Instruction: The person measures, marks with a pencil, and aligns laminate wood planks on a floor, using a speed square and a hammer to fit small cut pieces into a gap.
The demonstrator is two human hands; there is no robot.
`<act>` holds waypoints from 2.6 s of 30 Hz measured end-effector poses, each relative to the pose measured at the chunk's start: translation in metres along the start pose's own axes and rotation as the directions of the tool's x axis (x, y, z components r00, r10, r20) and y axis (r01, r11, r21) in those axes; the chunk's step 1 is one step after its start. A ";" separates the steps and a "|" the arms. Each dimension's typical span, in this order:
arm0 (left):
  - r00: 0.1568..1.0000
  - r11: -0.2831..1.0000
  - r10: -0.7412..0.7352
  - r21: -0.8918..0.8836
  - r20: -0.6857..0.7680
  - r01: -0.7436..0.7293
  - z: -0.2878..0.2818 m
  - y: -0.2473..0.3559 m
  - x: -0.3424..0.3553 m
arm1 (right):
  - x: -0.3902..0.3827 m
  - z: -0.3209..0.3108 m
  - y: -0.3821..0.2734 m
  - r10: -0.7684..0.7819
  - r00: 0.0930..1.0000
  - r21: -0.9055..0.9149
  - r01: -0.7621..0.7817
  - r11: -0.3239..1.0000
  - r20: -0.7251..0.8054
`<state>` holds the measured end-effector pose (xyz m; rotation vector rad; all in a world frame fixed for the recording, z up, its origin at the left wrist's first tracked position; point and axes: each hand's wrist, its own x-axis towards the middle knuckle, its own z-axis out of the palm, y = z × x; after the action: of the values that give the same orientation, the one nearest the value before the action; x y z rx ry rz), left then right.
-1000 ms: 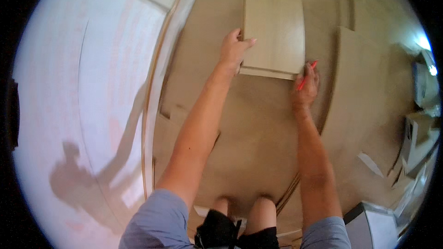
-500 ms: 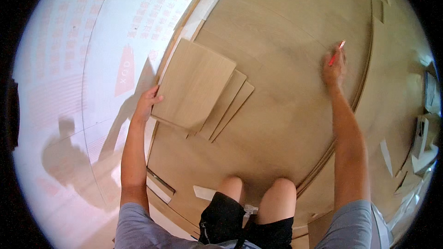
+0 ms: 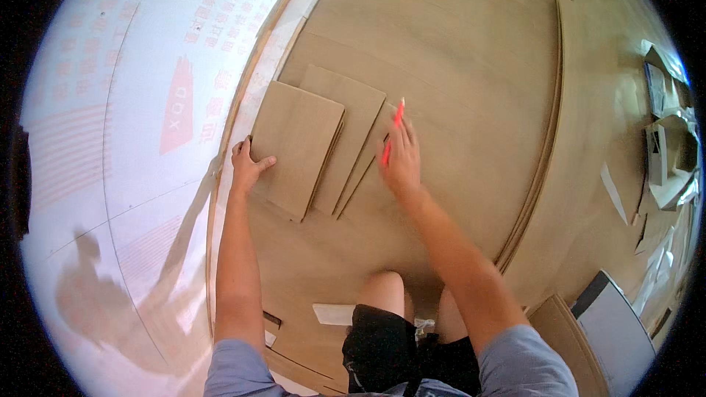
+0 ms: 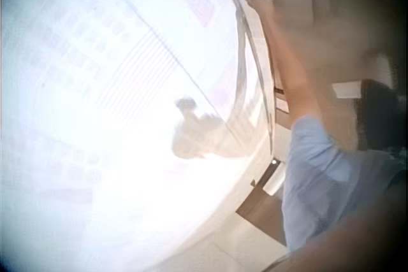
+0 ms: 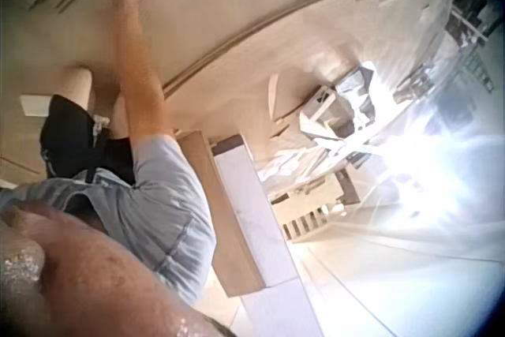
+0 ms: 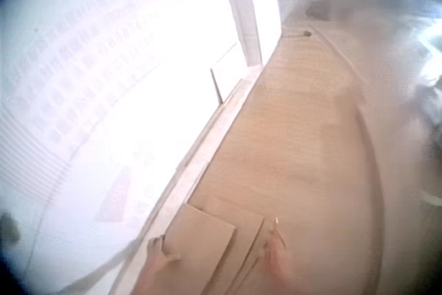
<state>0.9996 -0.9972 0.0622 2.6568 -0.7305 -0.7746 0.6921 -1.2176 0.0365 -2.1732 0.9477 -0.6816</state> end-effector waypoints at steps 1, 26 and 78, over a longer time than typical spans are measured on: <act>1.000 1.000 0.004 -0.021 0.007 -0.004 0.002 0.002 -0.001 | 0.028 0.002 -0.004 -0.038 0.998 -0.030 0.037 0.999 -0.040; 0.938 0.987 0.066 0.117 0.339 -0.112 0.052 0.082 -0.032 | -0.017 -0.047 0.014 0.398 0.824 -0.031 -0.422 0.906 0.404; 0.893 0.921 0.359 0.261 -0.273 -0.290 0.063 0.135 -0.306 | -0.091 -0.144 -0.128 -0.510 0.568 -0.008 0.673 0.740 0.647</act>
<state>0.6883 -0.9524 0.1931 2.6396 -1.1829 -0.1810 0.5958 -1.1325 0.2066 -2.7115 -0.0987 -0.0773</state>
